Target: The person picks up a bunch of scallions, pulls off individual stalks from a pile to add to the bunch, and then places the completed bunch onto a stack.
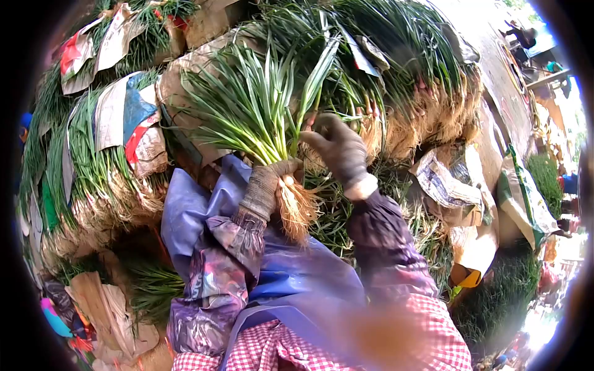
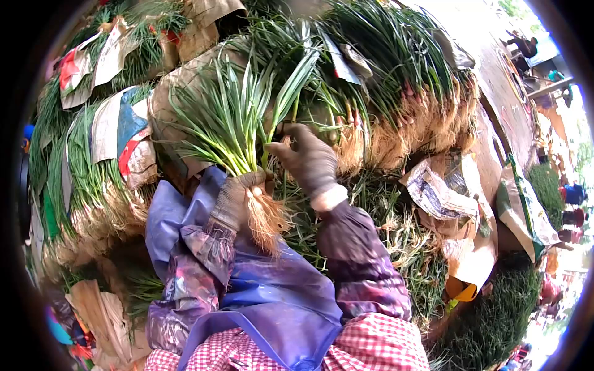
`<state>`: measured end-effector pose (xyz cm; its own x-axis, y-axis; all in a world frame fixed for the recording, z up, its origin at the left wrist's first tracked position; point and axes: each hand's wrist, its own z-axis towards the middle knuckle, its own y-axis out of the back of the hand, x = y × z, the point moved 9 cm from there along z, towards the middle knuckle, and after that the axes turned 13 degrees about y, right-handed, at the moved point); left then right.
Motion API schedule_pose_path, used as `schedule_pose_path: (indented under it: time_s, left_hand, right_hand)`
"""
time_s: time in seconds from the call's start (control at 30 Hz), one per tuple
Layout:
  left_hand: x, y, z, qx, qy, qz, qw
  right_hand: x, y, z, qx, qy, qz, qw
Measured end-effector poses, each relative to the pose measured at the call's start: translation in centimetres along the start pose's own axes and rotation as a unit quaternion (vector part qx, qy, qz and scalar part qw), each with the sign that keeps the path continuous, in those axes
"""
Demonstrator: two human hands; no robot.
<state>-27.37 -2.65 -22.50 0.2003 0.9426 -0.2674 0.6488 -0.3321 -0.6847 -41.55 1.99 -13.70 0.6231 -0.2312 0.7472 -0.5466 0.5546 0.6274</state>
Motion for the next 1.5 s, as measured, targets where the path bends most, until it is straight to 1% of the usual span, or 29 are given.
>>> schedule_pose_path:
  time_s: [0.1,0.17,0.23,0.33,0.37,0.4,0.47,0.5,0.57,0.6,0.63,0.67,0.7,0.73,0.77,0.83,0.87,0.9,0.97,1.0,1.07,1.13,1.17,1.23,1.27,1.33,1.37,1.43,1.5]
  left_hand:
    - [-1.5,0.0,-0.5,-0.061,-0.133,0.123,0.982]
    - [-0.7,2.3,1.3,-0.095,-0.098,0.12,0.983]
    - [-0.6,3.4,2.3,-0.136,-0.099,0.123,0.978]
    - [-0.2,3.1,2.6,-0.12,-0.074,0.087,0.986]
    - [-0.2,3.1,2.6,-0.111,-0.071,0.078,0.988]
    - [-0.6,1.9,2.0,-0.072,-0.065,0.057,0.994]
    - [-1.9,-0.6,0.6,0.007,-0.054,0.013,0.998]
    - [-1.9,-2.0,0.6,0.073,-0.022,-0.007,0.997]
    - [-3.8,-4.4,0.4,0.26,-0.033,-0.04,0.964]
    - [-4.9,-4.2,-0.5,0.255,-0.081,-0.068,0.961]
    - [-5.5,-4.6,-1.4,0.272,-0.086,-0.078,0.955]
    - [-5.8,-4.7,-1.6,0.279,-0.105,-0.089,0.95]
    - [-6.5,-4.6,-1.8,0.285,-0.128,-0.1,0.945]
    - [-6.2,-4.1,-0.9,0.29,-0.098,-0.088,0.948]
    - [-5.8,-4.4,-0.9,0.296,-0.05,-0.07,0.951]
    - [-5.7,-3.8,0.8,0.295,-0.048,-0.048,0.953]
    - [-5.8,-3.6,0.7,0.241,-0.084,-0.03,0.966]
    - [-5.3,-2.5,2.1,0.209,-0.052,-0.031,0.976]
    - [-6.2,-2.4,1.7,0.119,-0.125,0.008,0.985]
    - [-5.7,-2.0,3.0,0.125,-0.085,-0.058,0.987]
    - [-6.1,-0.6,4.0,0.106,-0.08,0.017,0.991]
    - [-5.7,-1.4,2.6,0.027,-0.042,0.053,0.997]
    - [-5.1,-2.1,2.9,0.081,-0.026,0.022,0.996]
    - [-3.6,-1.8,4.7,0.138,0.034,0.021,0.99]
    - [-3.3,-1.1,4.1,0.046,0.035,0.095,0.994]
    - [-3.2,-0.4,4.9,0.008,-0.014,0.122,0.992]
    - [-2.9,0.4,5.7,-0.001,-0.01,0.142,0.99]
    - [-2.2,0.3,6.0,0.012,0.013,0.12,0.993]
    - [-1.9,0.4,5.9,0.012,0.027,0.103,0.994]
  right_hand:
    - [1.2,-3.3,2.0,0.094,0.035,-0.24,0.966]
    - [0.1,-5.4,2.1,0.148,0.021,-0.29,0.945]
    - [-0.3,-5.5,1.9,0.102,0.047,-0.278,0.954]
    - [0.4,-4.6,1.2,0.008,0.098,-0.287,0.953]
    - [-1.0,-4.4,1.0,-0.037,0.05,-0.092,0.994]
    - [-2.6,-4.6,0.6,-0.081,-0.001,0.106,0.991]
    - [-2.2,-3.4,-0.8,-0.151,-0.137,0.436,0.876]
    - [-4.1,-4.8,-1.4,-0.165,-0.178,0.63,0.738]
    - [-6.6,-5.0,-1.9,-0.218,-0.144,0.825,0.502]
    - [-9.6,-5.3,-2.8,-0.21,-0.124,0.8,0.548]
    - [-12.2,-5.2,-4.3,-0.176,-0.181,0.604,0.756]
    - [-11.1,-5.5,-4.1,-0.013,-0.19,0.354,0.916]
    - [-9.4,-5.4,-3.5,0.153,-0.175,0.063,0.971]
    - [-8.9,-5.5,-3.5,0.302,-0.142,-0.234,0.913]
    - [-8.8,-3.9,-2.0,0.176,-0.141,-0.223,0.948]
    - [-6.3,0.5,1.3,-0.072,-0.14,-0.141,0.977]
    - [-6.7,0.7,3.4,-0.057,-0.157,-0.175,0.97]
    - [-7.2,1.0,5.4,-0.042,-0.173,-0.209,0.961]
    - [-9.6,-0.7,7.8,0.008,-0.176,-0.141,0.974]
    - [-8.6,-0.7,8.4,-0.015,-0.092,-0.142,0.986]
    - [-9.7,-2.4,7.8,-0.043,-0.096,0.154,0.982]
    - [-5.8,-3.9,4.6,-0.013,-0.127,0.436,0.891]
    - [-5.0,-5.4,3.4,0.01,-0.141,0.518,0.843]
    - [-6.8,-6.3,2.3,0.08,-0.181,0.482,0.854]
    - [-8.6,-6.4,2.8,0.069,-0.158,0.38,0.909]
    - [-11.4,-6.5,4.1,0.045,-0.108,0.159,0.98]
    - [-8.7,-3.5,4.5,0.018,-0.089,-0.069,0.994]
    - [-4.8,-3.1,4.7,-0.008,-0.018,-0.276,0.961]
    - [-2.9,-4.3,4.4,0.018,0.073,-0.288,0.955]
